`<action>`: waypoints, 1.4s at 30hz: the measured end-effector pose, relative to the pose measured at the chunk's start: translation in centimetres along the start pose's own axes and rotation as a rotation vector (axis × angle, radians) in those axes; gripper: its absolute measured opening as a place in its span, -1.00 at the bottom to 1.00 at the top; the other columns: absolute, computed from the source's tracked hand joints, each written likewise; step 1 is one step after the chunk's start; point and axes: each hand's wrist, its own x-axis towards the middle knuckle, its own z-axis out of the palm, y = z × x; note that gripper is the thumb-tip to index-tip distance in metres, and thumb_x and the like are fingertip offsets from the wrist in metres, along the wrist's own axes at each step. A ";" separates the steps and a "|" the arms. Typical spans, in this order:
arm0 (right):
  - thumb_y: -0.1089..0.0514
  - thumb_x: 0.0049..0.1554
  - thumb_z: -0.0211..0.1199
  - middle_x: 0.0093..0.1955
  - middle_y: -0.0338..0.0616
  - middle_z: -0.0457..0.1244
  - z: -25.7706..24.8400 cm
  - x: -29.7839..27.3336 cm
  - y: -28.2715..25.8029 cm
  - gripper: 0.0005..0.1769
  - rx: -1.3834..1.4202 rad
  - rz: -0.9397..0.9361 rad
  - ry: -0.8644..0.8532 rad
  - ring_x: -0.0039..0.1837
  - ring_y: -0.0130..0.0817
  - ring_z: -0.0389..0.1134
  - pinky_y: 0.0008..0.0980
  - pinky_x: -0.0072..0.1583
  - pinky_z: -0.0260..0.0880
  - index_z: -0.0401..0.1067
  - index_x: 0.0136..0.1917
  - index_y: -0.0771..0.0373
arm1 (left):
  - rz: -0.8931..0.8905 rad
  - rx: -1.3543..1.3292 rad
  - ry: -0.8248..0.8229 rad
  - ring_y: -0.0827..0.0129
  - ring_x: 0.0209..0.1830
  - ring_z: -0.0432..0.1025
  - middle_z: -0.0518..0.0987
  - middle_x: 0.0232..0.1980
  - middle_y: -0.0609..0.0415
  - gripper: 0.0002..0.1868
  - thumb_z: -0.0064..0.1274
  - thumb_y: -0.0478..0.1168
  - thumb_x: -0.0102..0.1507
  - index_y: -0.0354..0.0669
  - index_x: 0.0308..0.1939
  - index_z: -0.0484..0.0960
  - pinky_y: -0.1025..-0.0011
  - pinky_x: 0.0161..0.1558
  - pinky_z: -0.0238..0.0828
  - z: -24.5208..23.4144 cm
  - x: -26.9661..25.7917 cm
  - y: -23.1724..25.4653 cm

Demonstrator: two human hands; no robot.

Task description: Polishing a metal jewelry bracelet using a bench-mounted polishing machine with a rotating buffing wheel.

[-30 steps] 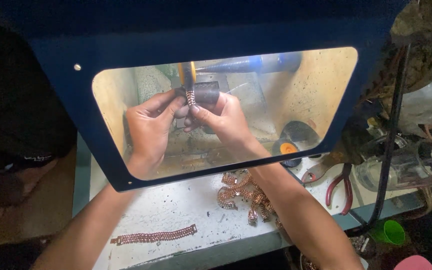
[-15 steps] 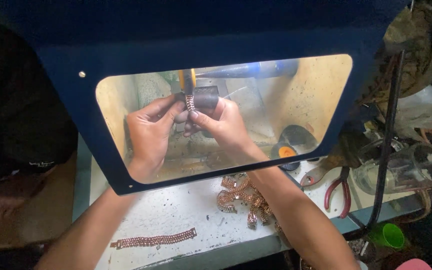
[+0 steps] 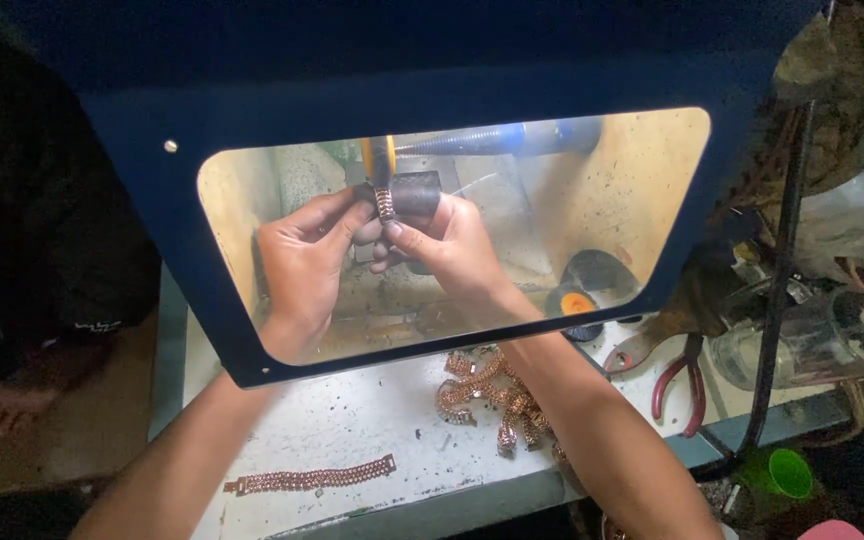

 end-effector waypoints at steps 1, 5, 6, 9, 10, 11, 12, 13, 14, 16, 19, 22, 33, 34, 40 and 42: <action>0.28 0.18 0.34 -0.14 0.16 0.42 0.1 -0.1 -0.2 -0.74 0.007 0.002 -0.002 -0.09 -0.12 0.52 -0.05 -0.08 0.69 0.48 0.11 0.48 | 0.002 0.003 -0.004 0.51 -0.08 0.53 0.74 -0.17 -0.07 -0.80 0.32 -0.30 0.27 -0.17 -0.03 0.76 0.39 0.04 0.57 0.0 0.0 -0.1; 0.28 0.19 0.33 -0.15 0.16 0.42 0.0 0.2 0.3 -0.75 0.024 0.007 -0.003 -0.11 -0.10 0.52 -0.02 -0.09 0.68 0.47 0.10 0.49 | -0.001 -0.009 0.003 0.50 -0.08 0.54 0.75 -0.15 -0.08 -0.81 0.31 -0.30 0.28 -0.18 -0.03 0.76 0.39 0.05 0.57 -0.2 0.1 -0.3; 0.28 0.20 0.32 -0.15 0.16 0.42 0.1 0.2 0.2 -0.76 0.021 0.013 0.015 -0.12 -0.11 0.52 -0.02 -0.09 0.69 0.48 0.09 0.50 | -0.001 -0.009 0.005 0.49 -0.07 0.53 0.74 -0.15 -0.08 -0.81 0.32 -0.30 0.27 -0.18 -0.03 0.76 0.39 0.05 0.57 -0.2 0.2 -0.5; 0.28 0.22 0.29 -0.17 0.16 0.42 0.2 0.3 0.4 -0.77 0.026 0.021 0.046 -0.14 -0.12 0.52 -0.03 -0.12 0.69 0.48 0.08 0.50 | -0.008 -0.020 0.011 0.49 -0.05 0.53 0.74 -0.14 -0.08 -0.80 0.32 -0.29 0.26 -0.17 -0.03 0.76 0.38 0.06 0.57 -0.1 0.1 -0.3; 0.27 0.22 0.29 -0.18 0.16 0.42 0.2 0.4 0.4 -0.78 0.035 0.020 0.062 -0.15 -0.12 0.52 -0.02 -0.13 0.69 0.49 0.08 0.50 | -0.014 -0.030 0.011 0.50 -0.05 0.52 0.74 -0.13 -0.08 -0.79 0.33 -0.29 0.26 -0.17 -0.03 0.76 0.38 0.06 0.58 -0.1 0.1 -0.1; 0.27 0.22 0.29 -0.18 0.16 0.42 0.3 0.4 0.3 -0.78 0.035 0.021 0.061 -0.15 -0.12 0.52 -0.02 -0.13 0.69 0.49 0.08 0.50 | -0.015 -0.030 0.013 0.50 -0.05 0.52 0.74 -0.13 -0.08 -0.79 0.33 -0.29 0.26 -0.17 -0.03 0.76 0.38 0.06 0.58 0.0 0.1 -0.1; 0.26 0.22 0.30 -0.20 0.13 0.41 0.3 0.4 0.2 -0.79 0.023 0.031 0.072 -0.18 -0.15 0.51 -0.03 -0.15 0.69 0.50 0.05 0.49 | -0.021 -0.030 0.013 0.52 -0.06 0.50 0.75 -0.14 -0.05 -0.79 0.33 -0.28 0.26 -0.16 -0.03 0.76 0.40 0.05 0.58 0.0 0.1 -0.1; 0.24 0.22 0.30 -0.23 0.10 0.40 0.4 0.4 0.1 -0.79 0.011 0.040 0.084 -0.21 -0.18 0.50 -0.05 -0.16 0.68 0.52 0.03 0.48 | -0.027 -0.030 0.012 0.55 -0.06 0.48 0.75 -0.14 -0.02 -0.79 0.34 -0.27 0.25 -0.15 -0.03 0.77 0.41 0.04 0.58 0.0 0.2 -0.1; 0.24 0.22 0.30 -0.23 0.10 0.40 0.5 0.4 -0.1 -0.79 0.012 0.041 0.082 -0.21 -0.18 0.50 -0.05 -0.16 0.68 0.52 0.03 0.48 | -0.027 -0.029 0.014 0.55 -0.06 0.48 0.75 -0.14 -0.02 -0.79 0.34 -0.27 0.25 -0.15 -0.03 0.77 0.41 0.04 0.58 -0.1 0.2 -0.1; 0.23 0.23 0.29 -0.26 0.04 0.40 0.7 0.3 -0.5 -0.81 -0.016 0.049 0.096 -0.24 -0.23 0.50 -0.07 -0.18 0.68 0.53 -0.01 0.44 | -0.043 -0.037 0.014 0.56 -0.09 0.50 0.75 -0.16 -0.02 -0.80 0.33 -0.28 0.25 -0.13 -0.04 0.77 0.42 0.04 0.59 -0.2 0.3 -0.2; 0.22 0.24 0.29 -0.27 0.10 0.39 0.5 0.5 -0.2 -0.81 -0.004 0.046 0.101 -0.25 -0.20 0.49 -0.06 -0.20 0.68 0.53 -0.03 0.45 | -0.037 -0.032 0.017 0.58 -0.11 0.51 0.75 -0.17 -0.01 -0.80 0.34 -0.27 0.25 -0.13 -0.04 0.78 0.43 0.03 0.59 -0.1 0.3 -0.1; 0.22 0.24 0.28 -0.28 0.10 0.39 0.4 0.8 0.1 -0.81 0.000 0.036 0.107 -0.26 -0.19 0.49 -0.05 -0.21 0.67 0.53 -0.04 0.45 | -0.047 -0.040 0.015 0.58 -0.09 0.50 0.75 -0.19 -0.01 -0.81 0.35 -0.27 0.24 -0.13 -0.06 0.78 0.42 0.04 0.59 0.0 0.4 -0.2; 0.17 0.19 0.37 -0.35 -0.08 0.37 1.8 0.6 -0.7 -0.82 -0.053 0.017 0.180 -0.30 -0.38 0.44 -0.25 -0.27 0.60 0.54 -0.15 0.36 | -0.040 -0.033 0.027 0.55 -0.18 0.50 0.74 -0.17 -0.04 -0.76 0.35 -0.29 0.23 -0.19 -0.03 0.76 0.40 -0.04 0.62 -0.2 0.3 -0.6; 0.16 0.17 0.40 -0.35 -0.14 0.37 2.0 0.3 -1.0 -0.82 -0.095 0.001 0.176 -0.28 -0.46 0.42 -0.30 -0.28 0.58 0.55 -0.16 0.33 | -0.029 -0.053 0.022 0.53 -0.19 0.52 0.73 -0.16 -0.06 -0.73 0.36 -0.29 0.23 -0.22 -0.01 0.75 0.39 -0.04 0.64 -0.2 0.1 -0.8; 0.23 0.13 0.39 -0.35 0.08 0.37 1.0 -2.3 -2.0 -0.89 -0.089 0.166 -0.033 -0.37 -0.29 0.41 -0.28 -0.33 0.55 0.56 -0.15 0.35 | -0.398 -0.579 -0.119 0.03 -0.25 0.67 0.67 -0.07 -0.40 -0.57 0.11 -0.07 0.31 -0.30 0.13 0.55 0.12 -0.22 0.79 -1.6 -0.1 -3.1; 0.27 0.10 0.38 -0.33 0.07 0.38 0.3 -3.1 -0.9 -0.89 -0.180 0.253 -0.065 -0.36 -0.32 0.39 -0.27 -0.34 0.53 0.57 -0.13 0.38 | -0.475 -0.556 -0.096 0.06 -0.24 0.68 0.68 -0.09 -0.36 -0.64 0.09 -0.13 0.32 -0.27 0.12 0.52 0.14 -0.22 0.76 -1.6 -0.9 -3.1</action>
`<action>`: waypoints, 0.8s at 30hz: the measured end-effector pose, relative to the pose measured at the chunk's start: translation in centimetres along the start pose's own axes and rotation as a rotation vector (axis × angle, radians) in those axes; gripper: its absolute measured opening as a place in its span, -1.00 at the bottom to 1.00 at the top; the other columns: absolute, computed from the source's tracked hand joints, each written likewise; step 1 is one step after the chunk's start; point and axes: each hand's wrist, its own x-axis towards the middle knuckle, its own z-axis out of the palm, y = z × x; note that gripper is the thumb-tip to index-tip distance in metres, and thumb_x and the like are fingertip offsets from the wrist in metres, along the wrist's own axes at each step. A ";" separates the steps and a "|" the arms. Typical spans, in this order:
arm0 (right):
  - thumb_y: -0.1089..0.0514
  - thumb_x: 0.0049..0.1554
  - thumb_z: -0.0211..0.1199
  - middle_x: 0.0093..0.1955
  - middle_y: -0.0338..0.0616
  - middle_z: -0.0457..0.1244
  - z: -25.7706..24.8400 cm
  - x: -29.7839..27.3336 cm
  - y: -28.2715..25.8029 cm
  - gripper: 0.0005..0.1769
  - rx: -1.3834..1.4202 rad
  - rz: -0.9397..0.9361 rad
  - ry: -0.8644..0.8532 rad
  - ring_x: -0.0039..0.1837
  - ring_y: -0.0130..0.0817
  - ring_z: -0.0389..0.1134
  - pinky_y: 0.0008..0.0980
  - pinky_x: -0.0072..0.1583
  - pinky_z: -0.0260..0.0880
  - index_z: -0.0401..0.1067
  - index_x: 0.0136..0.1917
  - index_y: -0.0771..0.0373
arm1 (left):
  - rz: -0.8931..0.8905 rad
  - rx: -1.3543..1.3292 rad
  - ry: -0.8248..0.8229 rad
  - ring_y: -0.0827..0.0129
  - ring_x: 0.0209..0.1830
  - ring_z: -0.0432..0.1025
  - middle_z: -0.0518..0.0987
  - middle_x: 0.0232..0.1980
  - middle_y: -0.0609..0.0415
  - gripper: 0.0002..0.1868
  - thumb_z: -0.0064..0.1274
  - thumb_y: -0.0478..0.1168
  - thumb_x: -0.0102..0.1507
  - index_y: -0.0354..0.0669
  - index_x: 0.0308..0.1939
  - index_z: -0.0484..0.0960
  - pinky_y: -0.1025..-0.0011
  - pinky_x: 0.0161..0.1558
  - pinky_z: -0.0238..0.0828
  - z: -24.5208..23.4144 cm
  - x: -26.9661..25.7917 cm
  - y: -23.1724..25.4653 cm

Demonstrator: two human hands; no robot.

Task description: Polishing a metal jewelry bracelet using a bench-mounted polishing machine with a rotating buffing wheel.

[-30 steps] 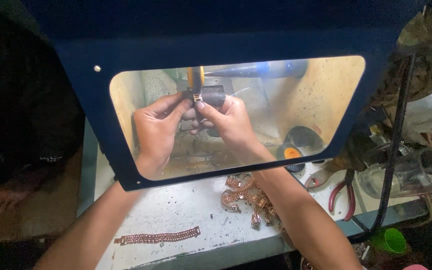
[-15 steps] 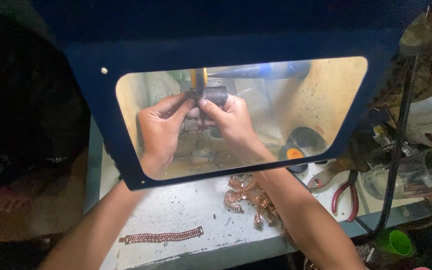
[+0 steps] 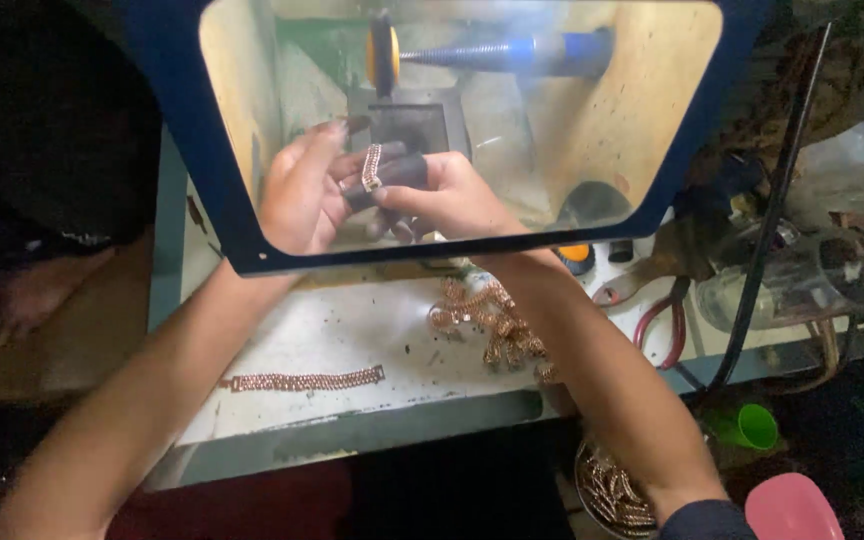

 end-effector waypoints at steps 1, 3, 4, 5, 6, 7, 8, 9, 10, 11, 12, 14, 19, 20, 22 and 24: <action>0.30 0.08 0.37 -0.31 0.07 0.38 -0.3 -0.1 0.5 -0.88 -0.097 0.061 -0.027 -0.35 -0.35 0.37 -0.27 -0.36 0.51 0.58 -0.10 0.41 | -0.052 0.017 0.027 0.08 -0.23 0.68 0.69 -0.10 -0.32 -0.70 0.07 -0.19 0.34 -0.23 0.11 0.49 0.16 -0.22 0.74 0.2 -0.1 0.0; 0.28 0.14 0.33 -0.31 0.12 0.39 0.4 -2.3 -1.5 -0.84 -0.192 0.215 -0.046 -0.36 -0.28 0.38 -0.32 -0.37 0.50 0.56 -0.04 0.46 | -0.055 0.058 0.058 0.14 -0.22 0.69 0.69 -0.08 -0.28 -0.65 0.13 -0.26 0.31 -0.25 0.15 0.48 0.21 -0.19 0.77 -0.7 -0.8 -0.4; 0.27 0.20 0.29 -0.31 0.18 0.40 0.8 -3.3 -2.5 -0.80 -0.283 0.357 -0.062 -0.37 -0.21 0.40 -0.37 -0.37 0.49 0.55 0.02 0.50 | -0.052 0.108 0.082 0.19 -0.20 0.70 0.68 -0.06 -0.25 -0.58 0.20 -0.32 0.28 -0.26 0.20 0.48 0.26 -0.17 0.79 -1.1 -1.1 -0.5; 0.27 0.20 0.29 -0.31 0.18 0.40 0.8 -4.3 -2.8 -0.80 -0.280 0.363 -0.064 -0.37 -0.21 0.40 -0.37 -0.37 0.49 0.55 0.02 0.50 | -0.057 0.108 0.087 0.19 -0.20 0.70 0.68 -0.06 -0.25 -0.58 0.20 -0.32 0.28 -0.26 0.20 0.48 0.26 -0.17 0.79 -0.7 -2.5 -0.5; 0.16 0.20 0.27 -0.29 0.15 0.41 0.9 -5.2 -3.2 -0.72 -0.355 0.441 -0.118 -0.37 -0.24 0.38 -0.35 -0.34 0.48 0.56 0.03 0.45 | -0.073 0.126 0.099 0.15 -0.12 0.68 0.66 -0.05 -0.26 -0.59 0.17 -0.36 0.27 -0.27 0.19 0.50 0.22 -0.06 0.76 -0.3 -3.8 -0.3; 0.04 0.20 0.25 -0.27 0.12 0.43 1.0 -6.0 -3.7 -0.65 -0.430 0.519 -0.172 -0.37 -0.27 0.36 -0.33 -0.31 0.47 0.57 0.05 0.39 | -0.089 0.145 0.112 0.11 -0.03 0.66 0.65 -0.04 -0.26 -0.60 0.15 -0.41 0.26 -0.28 0.18 0.52 0.17 0.04 0.73 0.1 -5.1 0.0; 0.04 0.20 0.25 -0.27 0.12 0.43 1.3 -7.0 -4.5 -0.65 -0.427 0.518 -0.176 -0.37 -0.27 0.36 -0.33 -0.31 0.47 0.57 0.05 0.39 | -0.088 0.148 0.116 0.11 -0.03 0.66 0.65 -0.04 -0.26 -0.60 0.15 -0.41 0.26 -0.28 0.18 0.52 0.17 0.04 0.73 0.2 -6.3 0.3; 0.11 0.20 0.27 -0.30 0.11 0.42 1.7 -7.9 -5.3 -0.67 -0.422 0.575 -0.154 -0.39 -0.27 0.35 -0.35 -0.35 0.44 0.55 0.08 0.45 | -0.123 0.175 0.155 0.12 -0.03 0.65 0.65 -0.02 -0.24 -0.58 0.16 -0.42 0.25 -0.27 0.19 0.52 0.17 0.09 0.71 0.3 -7.4 0.6; 0.19 0.19 0.30 -0.33 0.10 0.40 2.0 -8.8 -6.1 -0.68 -0.418 0.633 -0.131 -0.42 -0.26 0.34 -0.37 -0.39 0.41 0.53 0.10 0.51 | -0.160 0.201 0.193 0.14 -0.02 0.65 0.65 0.00 -0.22 -0.56 0.17 -0.42 0.23 -0.25 0.20 0.53 0.16 0.14 0.68 0.3 -8.6 0.8; 0.19 0.19 0.30 -0.33 0.10 0.40 1.9 -9.4 -6.1 -0.68 -0.417 0.633 -0.135 -0.42 -0.26 0.34 -0.37 -0.39 0.41 0.53 0.10 0.51 | -0.159 0.201 0.197 0.14 -0.02 0.65 0.65 0.00 -0.22 -0.56 0.17 -0.42 0.23 -0.25 0.20 0.53 0.16 0.14 0.68 0.5 -9.7 1.3; 0.19 0.16 0.32 -0.35 0.11 0.40 1.7 -10.0 -6.1 -0.68 -0.423 0.606 -0.181 -0.43 -0.27 0.34 -0.39 -0.41 0.39 0.56 0.05 0.53 | -0.138 0.240 0.249 0.12 -0.01 0.65 0.64 -0.01 -0.20 -0.57 0.15 -0.46 0.23 -0.29 0.19 0.54 0.13 0.12 0.69 0.6 -10.9 1.7; 0.20 0.12 0.33 -0.37 0.12 0.41 1.8 -11.0 -5.9 -0.69 -0.429 0.577 -0.232 -0.45 -0.27 0.35 -0.41 -0.43 0.37 0.60 0.00 0.55 | -0.116 0.279 0.306 0.10 0.00 0.64 0.63 -0.01 -0.19 -0.58 0.14 -0.49 0.22 -0.33 0.18 0.54 0.09 0.10 0.70 0.4 -13.0 2.5; 0.19 0.01 0.42 -0.49 0.12 0.36 2.5 -12.1 -5.2 -0.75 -0.479 0.589 -0.275 -0.49 -0.25 0.34 -0.40 -0.45 0.38 0.64 -0.27 0.50 | -0.061 0.383 0.482 0.10 -0.01 0.63 0.62 -0.04 -0.21 -0.61 0.20 -0.43 0.21 -0.32 0.12 0.54 0.12 0.16 0.64 -3.0 -16.9 3.1; 0.19 0.01 0.42 -0.49 0.12 0.36 2.7 -12.1 -5.0 -0.75 -0.479 0.588 -0.281 -0.49 -0.25 0.34 -0.40 -0.45 0.38 0.64 -0.27 0.50 | -0.060 0.382 0.488 0.10 -0.01 0.63 0.62 -0.04 -0.21 -0.61 0.20 -0.43 0.21 -0.32 0.12 0.54 0.12 0.16 0.64 -3.7 -17.6 3.1; 0.20 0.02 0.42 -0.48 0.12 0.38 2.8 -12.2 -4.6 -0.77 -0.501 0.602 -0.288 -0.49 -0.26 0.35 -0.40 -0.44 0.40 0.65 -0.28 0.47 | -0.003 0.499 0.522 0.17 -0.07 0.61 0.63 -0.08 -0.16 -0.66 0.23 -0.44 0.21 -0.28 0.05 0.57 0.17 0.09 0.68 -5.0 -19.0 3.0; 0.14 0.10 0.38 -0.48 -0.02 0.37 3.3 -12.2 -4.6 -0.75 -0.573 0.642 -0.309 -0.49 -0.38 0.31 -0.47 -0.45 0.28 0.65 -0.29 0.38 | 0.049 0.656 0.486 0.27 -0.10 0.63 0.69 -0.11 -0.11 -0.75 0.26 -0.44 0.19 -0.30 -0.05 0.65 0.35 0.01 0.66 -5.0 -20.4 3.4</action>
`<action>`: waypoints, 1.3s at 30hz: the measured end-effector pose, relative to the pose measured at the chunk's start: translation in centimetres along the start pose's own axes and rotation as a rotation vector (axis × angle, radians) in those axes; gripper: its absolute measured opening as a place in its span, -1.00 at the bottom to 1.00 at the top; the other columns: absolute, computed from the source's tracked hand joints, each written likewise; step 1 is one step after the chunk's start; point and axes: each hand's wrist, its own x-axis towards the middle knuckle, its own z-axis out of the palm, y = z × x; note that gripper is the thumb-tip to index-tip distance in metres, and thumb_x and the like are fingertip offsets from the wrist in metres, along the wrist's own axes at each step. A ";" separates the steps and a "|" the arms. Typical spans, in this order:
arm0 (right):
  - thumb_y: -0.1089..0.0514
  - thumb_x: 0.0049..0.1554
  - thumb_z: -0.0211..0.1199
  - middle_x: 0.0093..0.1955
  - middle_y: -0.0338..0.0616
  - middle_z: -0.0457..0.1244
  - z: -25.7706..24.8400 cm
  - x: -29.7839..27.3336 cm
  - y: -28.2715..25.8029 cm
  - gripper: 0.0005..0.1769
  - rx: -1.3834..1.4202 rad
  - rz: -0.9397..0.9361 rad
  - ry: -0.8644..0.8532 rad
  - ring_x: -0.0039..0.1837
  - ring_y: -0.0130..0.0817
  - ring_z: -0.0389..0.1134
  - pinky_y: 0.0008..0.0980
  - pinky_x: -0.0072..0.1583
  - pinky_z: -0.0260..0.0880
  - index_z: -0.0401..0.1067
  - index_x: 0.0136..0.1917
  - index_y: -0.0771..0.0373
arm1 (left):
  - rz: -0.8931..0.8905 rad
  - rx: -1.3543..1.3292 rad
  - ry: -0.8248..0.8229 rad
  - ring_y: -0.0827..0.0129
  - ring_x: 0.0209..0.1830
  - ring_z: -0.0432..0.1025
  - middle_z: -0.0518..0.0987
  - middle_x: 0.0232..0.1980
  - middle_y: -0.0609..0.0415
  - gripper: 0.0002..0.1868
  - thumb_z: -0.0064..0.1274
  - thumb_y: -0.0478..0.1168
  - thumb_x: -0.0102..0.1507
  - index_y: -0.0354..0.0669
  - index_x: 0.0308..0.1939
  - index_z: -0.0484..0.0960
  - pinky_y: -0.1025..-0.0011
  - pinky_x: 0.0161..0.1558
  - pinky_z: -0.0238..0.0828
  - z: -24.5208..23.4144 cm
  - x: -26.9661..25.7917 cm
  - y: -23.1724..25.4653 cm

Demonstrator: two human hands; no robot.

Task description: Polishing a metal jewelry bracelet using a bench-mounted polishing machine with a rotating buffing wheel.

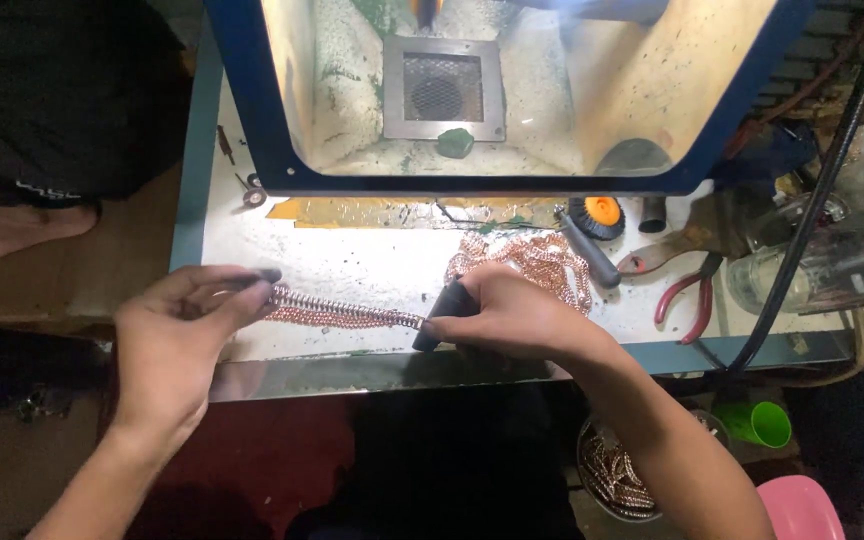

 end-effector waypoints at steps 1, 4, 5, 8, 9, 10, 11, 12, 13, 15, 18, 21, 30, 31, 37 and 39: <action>0.09 0.19 0.33 -0.48 -0.16 0.37 0.1 0.0 -0.1 -0.70 -0.069 0.046 -0.008 -0.49 -0.49 0.27 -0.54 -0.45 0.15 0.66 -0.30 0.28 | 0.098 0.136 -0.018 0.38 -0.14 0.66 0.75 -0.14 -0.07 -0.83 0.28 -0.44 0.17 -0.31 -0.16 0.72 0.53 -0.06 0.65 -0.4 -0.5 0.1; -0.06 0.19 0.37 -0.54 -0.29 0.23 0.7 0.7 0.5 -0.54 -0.268 0.064 0.062 -0.46 -0.51 0.17 -0.44 -0.36 0.04 0.51 -0.44 0.21 | 0.219 0.309 -0.045 0.50 -0.18 0.63 0.75 -0.13 0.09 -0.85 0.33 -0.37 0.19 -0.22 -0.16 0.76 0.66 -0.12 0.50 -1.8 -1.0 -1.6; -0.06 0.19 0.37 -0.54 -0.29 0.23 0.8 0.6 0.4 -0.54 -0.268 0.066 0.063 -0.46 -0.51 0.17 -0.44 -0.36 0.04 0.51 -0.44 0.21 | 0.217 0.308 -0.047 0.50 -0.18 0.63 0.75 -0.13 0.09 -0.85 0.33 -0.37 0.19 -0.22 -0.16 0.76 0.66 -0.12 0.50 -2.1 -1.1 -1.8; -0.13 0.18 0.38 -0.38 -0.26 0.40 1.0 0.2 0.4 -0.59 -0.309 0.102 0.130 -0.35 -0.50 0.34 -0.43 -0.27 0.26 0.54 -0.34 0.18 | 0.523 0.457 -0.101 0.42 -0.18 0.58 0.71 -0.16 -0.02 -0.85 0.31 -0.44 0.19 -0.34 -0.16 0.75 0.52 -0.02 0.64 -2.8 -1.2 -2.6; -0.11 0.15 0.37 -0.39 -0.28 0.42 0.9 -0.1 0.7 -0.65 -0.281 0.030 0.182 -0.33 -0.51 0.36 -0.43 -0.23 0.27 0.61 -0.29 0.16 | 0.576 0.508 -0.092 0.44 -0.18 0.58 0.72 -0.15 0.00 -0.87 0.31 -0.43 0.20 -0.32 -0.17 0.76 0.54 -0.08 0.58 -3.1 -1.1 -2.8; -0.10 0.11 0.37 -0.40 -0.29 0.43 0.9 -0.4 1.0 -0.69 -0.252 -0.044 0.234 -0.32 -0.52 0.38 -0.42 -0.20 0.27 0.69 -0.24 0.14 | 0.629 0.560 -0.083 0.46 -0.17 0.57 0.72 -0.15 0.02 -0.89 0.31 -0.43 0.22 -0.31 -0.18 0.76 0.56 -0.13 0.53 -3.3 -1.0 -3.0; -0.10 0.11 0.37 -0.40 -0.29 0.43 0.8 -1.2 1.3 -0.69 -0.251 -0.042 0.232 -0.32 -0.52 0.38 -0.42 -0.20 0.27 0.69 -0.24 0.14 | 0.625 0.561 -0.083 0.46 -0.17 0.57 0.72 -0.15 0.02 -0.89 0.31 -0.43 0.22 -0.31 -0.18 0.76 0.56 -0.13 0.53 -3.6 -1.1 -3.0; -0.02 0.11 0.37 -0.43 -0.21 0.45 0.6 -2.0 1.6 -0.73 -0.134 -0.109 0.265 -0.40 -0.50 0.40 -0.51 -0.32 0.32 0.70 -0.16 0.21 | 0.678 0.586 -0.092 0.42 -0.18 0.58 0.71 -0.14 0.01 -0.89 0.30 -0.46 0.22 -0.33 -0.17 0.75 0.52 -0.07 0.57 -3.8 -1.2 -2.9; 0.06 0.11 0.38 -0.45 -0.12 0.47 0.4 -2.8 1.9 -0.75 -0.016 -0.175 0.298 -0.49 -0.48 0.41 -0.59 -0.44 0.37 0.71 -0.08 0.27 | 0.730 0.611 -0.100 0.39 -0.18 0.58 0.71 -0.13 0.00 -0.88 0.29 -0.49 0.23 -0.35 -0.16 0.74 0.49 -0.02 0.60 -4.0 -1.2 -2.8; 0.14 0.12 0.36 -0.41 -0.14 0.44 0.3 -3.8 4.5 -0.78 0.045 -0.261 0.404 -0.45 -0.49 0.42 -0.60 -0.43 0.45 0.69 -0.01 0.26 | 0.750 0.632 -0.098 0.36 -0.16 0.59 0.71 -0.11 -0.03 -0.88 0.29 -0.51 0.23 -0.39 -0.16 0.74 0.46 0.03 0.60 -4.2 -1.5 -2.6; 0.24 0.11 0.33 -0.24 0.01 0.44 0.5 -5.1 8.2 -0.72 0.135 -0.340 0.674 -0.34 -0.37 0.50 -0.51 -0.38 0.61 0.59 0.11 0.33 | 0.823 0.700 -0.067 0.25 -0.08 0.59 0.71 -0.06 -0.10 -0.88 0.29 -0.54 0.25 -0.44 -0.13 0.74 0.36 0.13 0.56 -4.7 -1.5 -2.9; 0.34 0.11 0.33 -0.03 0.18 0.43 1.0 -5.0 12.5 -0.65 0.178 -0.419 0.995 -0.11 -0.16 0.53 -0.32 -0.08 0.65 0.48 0.17 0.48 | 0.899 0.751 0.011 0.14 -0.09 0.58 0.71 -0.02 -0.21 -0.85 0.33 -0.59 0.28 -0.50 -0.08 0.76 0.27 0.06 0.53 -4.3 -1.7 -3.3; 0.31 0.19 0.30 0.10 -0.02 0.37 0.8 -2.8 15.9 -0.62 0.171 -0.673 1.125 0.20 -0.22 0.41 -0.30 0.28 0.49 0.40 0.26 0.42 | 1.070 0.602 -0.043 0.09 -0.05 0.55 0.69 -0.04 -0.14 -0.78 0.31 -0.46 0.24 -0.37 -0.02 0.72 0.24 0.07 0.55 6.2 -3.2 -4.2; 0.31 0.18 0.30 0.11 -0.01 0.37 0.8 -2.8 15.9 -0.61 0.183 -0.672 1.114 0.20 -0.24 0.41 -0.36 0.25 0.46 0.40 0.28 0.42 | 1.122 0.601 -0.079 0.08 -0.07 0.54 0.69 -0.05 -0.13 -0.78 0.32 -0.40 0.24 -0.35 -0.04 0.72 0.25 0.01 0.59 7.7 -3.3 -4.4; 0.33 0.10 0.38 -0.10 0.04 0.41 -0.3 -2.4 16.0 -0.55 -0.082 -0.702 1.160 -0.06 -0.21 0.35 -0.28 0.02 0.32 0.46 0.28 0.32 | 1.128 0.819 -0.189 -0.09 0.01 0.53 0.58 0.01 -0.15 -0.55 0.32 -0.40 0.13 -0.03 0.10 0.71 0.01 -0.26 0.62 12.8 -1.2 -6.2; 0.33 0.09 0.37 -0.11 0.06 0.41 -0.3 -2.2 16.5 -0.57 -0.063 -0.698 1.163 -0.07 -0.19 0.34 -0.26 0.02 0.32 0.46 0.25 0.36 | 1.122 0.864 -0.188 -0.07 0.02 0.52 0.55 0.04 -0.13 -0.59 0.32 -0.42 0.12 0.00 0.02 0.72 0.03 -0.22 0.62 13.1 -1.3 -5.9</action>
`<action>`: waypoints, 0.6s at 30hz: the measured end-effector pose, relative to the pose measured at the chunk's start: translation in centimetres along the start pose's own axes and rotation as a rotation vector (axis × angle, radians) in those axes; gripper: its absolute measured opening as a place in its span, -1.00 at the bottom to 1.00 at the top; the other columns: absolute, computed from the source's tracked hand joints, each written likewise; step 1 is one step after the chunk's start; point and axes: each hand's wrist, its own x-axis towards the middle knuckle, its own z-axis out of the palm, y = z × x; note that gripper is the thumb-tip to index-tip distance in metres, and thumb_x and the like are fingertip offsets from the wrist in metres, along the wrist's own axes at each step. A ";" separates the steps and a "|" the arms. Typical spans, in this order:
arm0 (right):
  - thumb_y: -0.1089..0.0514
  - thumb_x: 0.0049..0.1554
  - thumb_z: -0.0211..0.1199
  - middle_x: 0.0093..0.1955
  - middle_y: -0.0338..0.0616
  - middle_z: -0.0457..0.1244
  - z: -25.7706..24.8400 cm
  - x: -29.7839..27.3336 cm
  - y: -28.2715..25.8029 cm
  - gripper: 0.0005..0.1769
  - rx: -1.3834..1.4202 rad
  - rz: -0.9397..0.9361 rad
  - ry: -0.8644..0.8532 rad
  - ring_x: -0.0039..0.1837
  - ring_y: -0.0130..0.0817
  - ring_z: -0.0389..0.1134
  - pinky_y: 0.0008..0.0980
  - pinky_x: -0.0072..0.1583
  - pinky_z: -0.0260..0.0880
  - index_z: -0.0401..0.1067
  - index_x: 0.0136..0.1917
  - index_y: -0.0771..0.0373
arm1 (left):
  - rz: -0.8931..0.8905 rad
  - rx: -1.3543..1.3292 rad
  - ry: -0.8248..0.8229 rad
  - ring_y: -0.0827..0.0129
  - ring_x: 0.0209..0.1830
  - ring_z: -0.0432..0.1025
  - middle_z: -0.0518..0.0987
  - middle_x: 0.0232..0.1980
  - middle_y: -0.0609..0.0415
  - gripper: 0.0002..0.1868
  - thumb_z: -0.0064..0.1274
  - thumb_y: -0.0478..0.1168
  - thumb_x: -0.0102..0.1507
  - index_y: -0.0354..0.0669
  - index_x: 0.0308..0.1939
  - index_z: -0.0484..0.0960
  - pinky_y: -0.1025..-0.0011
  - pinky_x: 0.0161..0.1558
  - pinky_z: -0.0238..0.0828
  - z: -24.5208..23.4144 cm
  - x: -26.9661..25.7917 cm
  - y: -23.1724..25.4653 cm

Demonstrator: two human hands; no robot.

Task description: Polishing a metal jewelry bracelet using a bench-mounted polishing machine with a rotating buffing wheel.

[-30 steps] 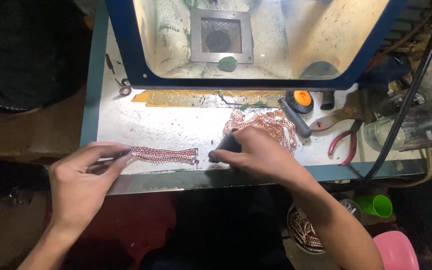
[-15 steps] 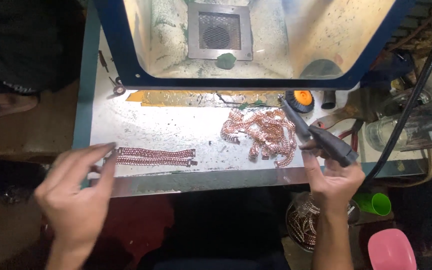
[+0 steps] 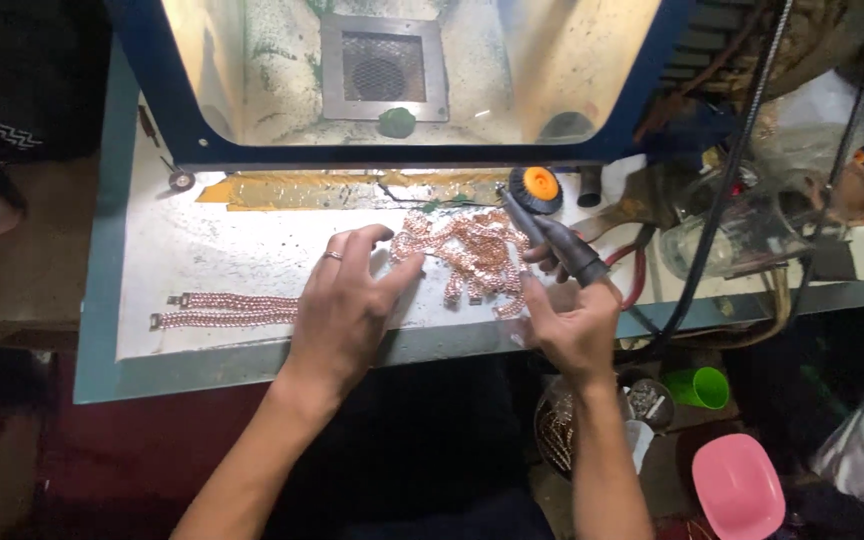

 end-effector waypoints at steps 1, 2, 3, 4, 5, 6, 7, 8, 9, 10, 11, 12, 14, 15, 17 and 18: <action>0.33 0.08 0.35 -0.13 0.09 0.40 -0.1 -0.1 0.3 -0.59 0.008 0.019 0.008 -0.09 -0.18 0.34 -0.24 0.02 0.32 0.47 0.22 0.39 | -0.003 0.031 -0.030 -0.05 0.03 0.51 0.52 0.07 -0.11 -0.63 0.31 -0.43 0.10 0.02 -0.05 0.73 0.06 -0.19 0.61 0.1 0.2 0.2; 0.33 0.08 0.35 -0.13 0.09 0.40 -0.1 -0.2 -0.1 -0.59 0.002 0.018 0.010 -0.09 -0.18 0.34 -0.24 0.02 0.32 0.47 0.22 0.39 | 0.000 0.026 -0.027 -0.05 0.03 0.51 0.52 0.07 -0.11 -0.63 0.31 -0.43 0.10 0.02 -0.05 0.73 0.06 -0.19 0.61 0.1 0.2 0.3; 0.36 0.06 0.35 -0.12 0.06 0.41 -0.2 -0.1 -0.4 -0.59 -0.009 0.010 0.003 -0.08 -0.18 0.35 -0.25 0.03 0.34 0.48 0.20 0.39 | -0.005 0.043 -0.040 0.01 0.00 0.50 0.50 0.05 -0.06 -0.72 0.29 -0.42 0.12 0.02 -0.16 0.73 0.11 -0.17 0.59 0.1 0.4 0.3; 0.38 0.04 0.35 -0.12 0.04 0.42 -0.2 0.0 -0.7 -0.58 -0.021 0.002 -0.003 -0.07 -0.17 0.37 -0.26 0.04 0.36 0.48 0.19 0.38 | -0.009 0.060 -0.052 0.07 -0.04 0.49 0.48 0.03 -0.01 -0.81 0.27 -0.41 0.13 0.01 -0.27 0.73 0.16 -0.16 0.58 0.1 0.6 0.3; 0.38 0.04 0.35 -0.12 0.04 0.42 -0.4 0.1 -1.0 -0.58 -0.025 0.002 0.002 -0.07 -0.17 0.37 -0.26 0.04 0.36 0.48 0.19 0.38 | -0.003 0.056 -0.051 0.07 -0.04 0.49 0.48 0.03 -0.01 -0.81 0.27 -0.41 0.13 0.01 -0.27 0.73 0.16 -0.16 0.58 0.3 0.5 0.4; 0.38 0.03 0.37 -0.13 0.00 0.43 -0.4 0.2 -1.2 -0.62 -0.034 0.005 -0.008 -0.08 -0.20 0.39 -0.27 0.03 0.38 0.50 0.16 0.35 | -0.016 0.049 -0.063 0.13 -0.08 0.48 0.46 -0.01 0.00 -0.83 0.24 -0.39 0.17 0.02 -0.29 0.73 0.22 -0.17 0.57 0.4 0.4 0.3; 0.38 0.03 0.38 -0.15 -0.04 0.45 -0.3 0.1 -1.5 -0.65 -0.038 0.011 -0.021 -0.09 -0.22 0.41 -0.29 0.03 0.39 0.51 0.12 0.32 | -0.030 0.045 -0.080 0.19 -0.13 0.46 0.45 -0.05 0.01 -0.85 0.21 -0.38 0.21 0.03 -0.31 0.73 0.27 -0.17 0.56 0.5 0.2 0.1; 0.38 0.03 0.38 -0.15 -0.04 0.45 -0.3 -0.1 -1.5 -0.65 -0.037 0.015 -0.018 -0.09 -0.22 0.41 -0.29 0.03 0.39 0.51 0.12 0.32 | -0.027 0.045 -0.084 0.19 -0.13 0.46 0.45 -0.05 0.01 -0.85 0.21 -0.38 0.21 0.03 -0.31 0.73 0.27 -0.17 0.56 0.8 -0.3 -0.1; 0.38 0.03 0.37 -0.14 -0.02 0.44 -0.3 -0.2 -1.4 -0.65 -0.036 0.013 -0.018 -0.09 -0.18 0.42 -0.24 0.05 0.41 0.51 0.12 0.34 | 0.031 0.051 -0.013 0.22 -0.24 0.42 0.40 -0.09 0.05 -0.84 0.24 -0.36 0.19 0.05 -0.25 0.69 0.25 -0.27 0.52 1.0 -0.6 -0.4; 0.38 0.03 0.37 -0.14 0.00 0.44 -0.2 -0.3 -1.3 -0.66 -0.034 0.011 -0.018 -0.08 -0.14 0.43 -0.19 0.06 0.42 0.50 0.12 0.36 | 0.089 0.057 0.059 0.25 -0.35 0.38 0.35 -0.12 0.09 -0.79 0.27 -0.35 0.17 0.07 -0.19 0.65 0.24 -0.37 0.48 1.3 -0.9 -0.7; 0.38 0.03 0.37 -0.14 0.00 0.44 -0.2 -0.2 -1.3 -0.66 -0.032 0.007 -0.013 -0.08 -0.14 0.43 -0.19 0.06 0.42 0.50 0.12 0.36 | 0.095 0.060 0.062 0.25 -0.35 0.38 0.35 -0.12 0.09 -0.79 0.27 -0.35 0.17 0.07 -0.19 0.65 0.24 -0.37 0.48 1.1 -0.8 -0.7; 0.38 0.03 0.37 -0.15 0.03 0.44 -0.1 0.0 -1.2 -0.67 -0.044 0.002 -0.008 -0.09 -0.11 0.44 -0.17 0.06 0.44 0.51 0.10 0.37 | 0.082 0.053 0.072 0.30 -0.39 0.37 0.35 -0.17 0.15 -0.82 0.24 -0.31 0.21 0.12 -0.18 0.67 0.28 -0.39 0.46 1.0 -0.8 -0.7; 0.38 0.03 0.37 -0.16 0.05 0.44 -0.1 0.0 -1.1 -0.69 -0.054 0.002 -0.003 -0.10 -0.09 0.45 -0.14 0.05 0.45 0.52 0.08 0.38 | 0.070 0.047 0.077 0.36 -0.42 0.35 0.35 -0.21 0.20 -0.85 0.20 -0.27 0.24 0.16 -0.17 0.69 0.33 -0.41 0.45 -0.2 -0.4 -0.3; 0.36 0.09 0.31 -0.04 0.07 0.39 -0.3 -0.1 -1.0 -0.73 0.010 0.016 -0.064 0.00 -0.11 0.46 -0.24 0.11 0.54 0.46 0.09 0.41 | 0.069 -0.105 0.045 0.25 -0.41 0.36 0.36 -0.21 0.04 -0.87 0.16 -0.40 0.28 -0.10 -0.13 0.62 0.34 -0.46 0.50 -1.1 0.0 0.1; 0.35 0.15 0.26 0.09 0.09 0.34 -0.3 -0.3 -0.9 -0.77 0.071 0.033 -0.129 0.10 -0.12 0.47 -0.34 0.18 0.63 0.40 0.09 0.43 | 0.062 -0.259 0.012 0.14 -0.40 0.38 0.37 -0.20 -0.13 -0.88 0.11 -0.53 0.31 -0.37 -0.10 0.54 0.36 -0.52 0.55 -2.2 0.1 0.5; 0.35 0.15 0.27 0.08 0.06 0.33 -0.3 -0.3 -0.8 -0.75 0.044 -0.017 -0.121 0.08 -0.15 0.45 -0.34 0.16 0.63 0.39 0.12 0.43 | 0.015 -0.418 -0.016 0.15 -0.26 0.42 0.38 -0.11 -0.14 -0.79 0.11 -0.55 0.26 -0.38 -0.05 0.52 0.41 -0.34 0.64 -2.3 -0.2 0.4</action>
